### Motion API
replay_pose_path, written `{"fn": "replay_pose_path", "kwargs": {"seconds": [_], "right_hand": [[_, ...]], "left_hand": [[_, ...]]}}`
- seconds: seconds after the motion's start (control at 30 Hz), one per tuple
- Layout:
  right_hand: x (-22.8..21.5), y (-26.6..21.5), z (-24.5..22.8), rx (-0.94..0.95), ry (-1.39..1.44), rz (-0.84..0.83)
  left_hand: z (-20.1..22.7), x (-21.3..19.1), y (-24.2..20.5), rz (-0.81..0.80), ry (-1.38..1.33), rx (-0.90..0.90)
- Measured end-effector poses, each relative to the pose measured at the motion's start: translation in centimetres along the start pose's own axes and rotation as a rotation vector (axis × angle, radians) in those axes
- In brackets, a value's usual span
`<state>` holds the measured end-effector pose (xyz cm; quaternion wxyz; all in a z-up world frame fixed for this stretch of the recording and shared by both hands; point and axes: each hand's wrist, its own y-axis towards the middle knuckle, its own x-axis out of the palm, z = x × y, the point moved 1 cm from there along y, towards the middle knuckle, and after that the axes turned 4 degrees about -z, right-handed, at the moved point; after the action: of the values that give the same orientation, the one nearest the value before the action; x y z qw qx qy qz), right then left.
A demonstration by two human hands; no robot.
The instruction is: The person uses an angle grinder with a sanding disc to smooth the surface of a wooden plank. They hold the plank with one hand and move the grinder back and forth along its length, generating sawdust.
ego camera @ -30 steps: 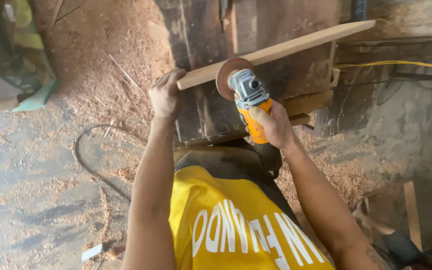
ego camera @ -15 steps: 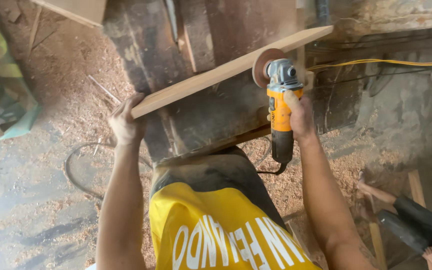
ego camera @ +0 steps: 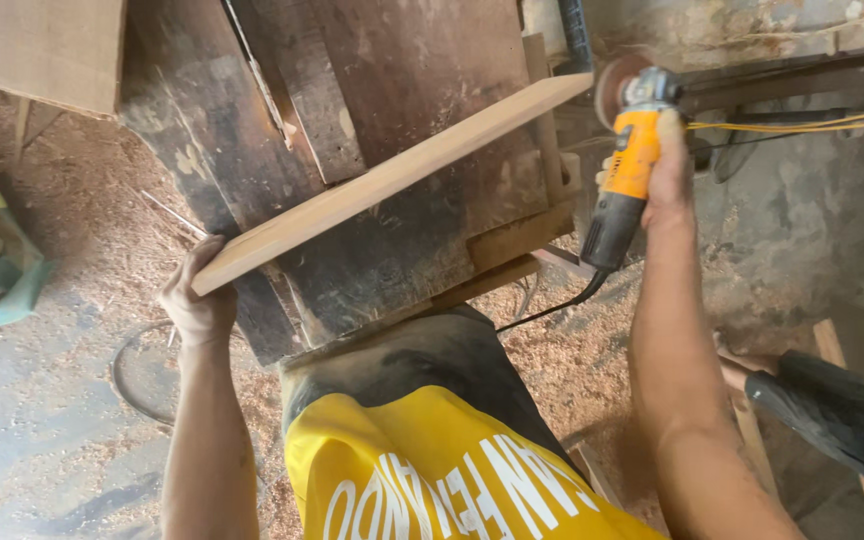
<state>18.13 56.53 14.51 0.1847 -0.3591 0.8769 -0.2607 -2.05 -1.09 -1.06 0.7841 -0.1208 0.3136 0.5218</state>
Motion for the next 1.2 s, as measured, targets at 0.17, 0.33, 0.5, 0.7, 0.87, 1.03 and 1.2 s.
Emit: {"fn": "replay_pose_path", "kwargs": {"seconds": [0.17,0.33,0.5,0.7,0.87,1.03,1.2], "right_hand": [[-2.4,-2.4,3.4,0.001,0.131,0.03],[0.1,-9.2,9.0,-0.09,0.314,0.025],[4.8,-15.3,12.0,-0.091,0.427,0.009],[7.0,-17.9,13.0,-0.173,0.527,-0.063],[8.4,-19.2,12.3,-0.202,0.548,-0.069],[10.4,-20.9,10.7,-0.232,0.39,-0.144],[12.9,-21.8,9.9,-0.266,0.285,-0.22]], "left_hand": [[0.3,-0.3,-0.6,0.02,0.019,-0.073],[3.1,-2.6,-0.3,0.046,-0.045,-0.201],[5.5,-5.4,-0.4,0.141,0.081,-0.003],[7.0,-4.4,1.5,0.153,0.143,0.087],[2.6,-3.4,-0.2,-0.035,-0.298,-0.391],[-0.5,-0.7,-1.5,-0.083,-0.385,-0.398],[0.0,-0.7,0.8,-0.088,-0.31,-0.341]]}}
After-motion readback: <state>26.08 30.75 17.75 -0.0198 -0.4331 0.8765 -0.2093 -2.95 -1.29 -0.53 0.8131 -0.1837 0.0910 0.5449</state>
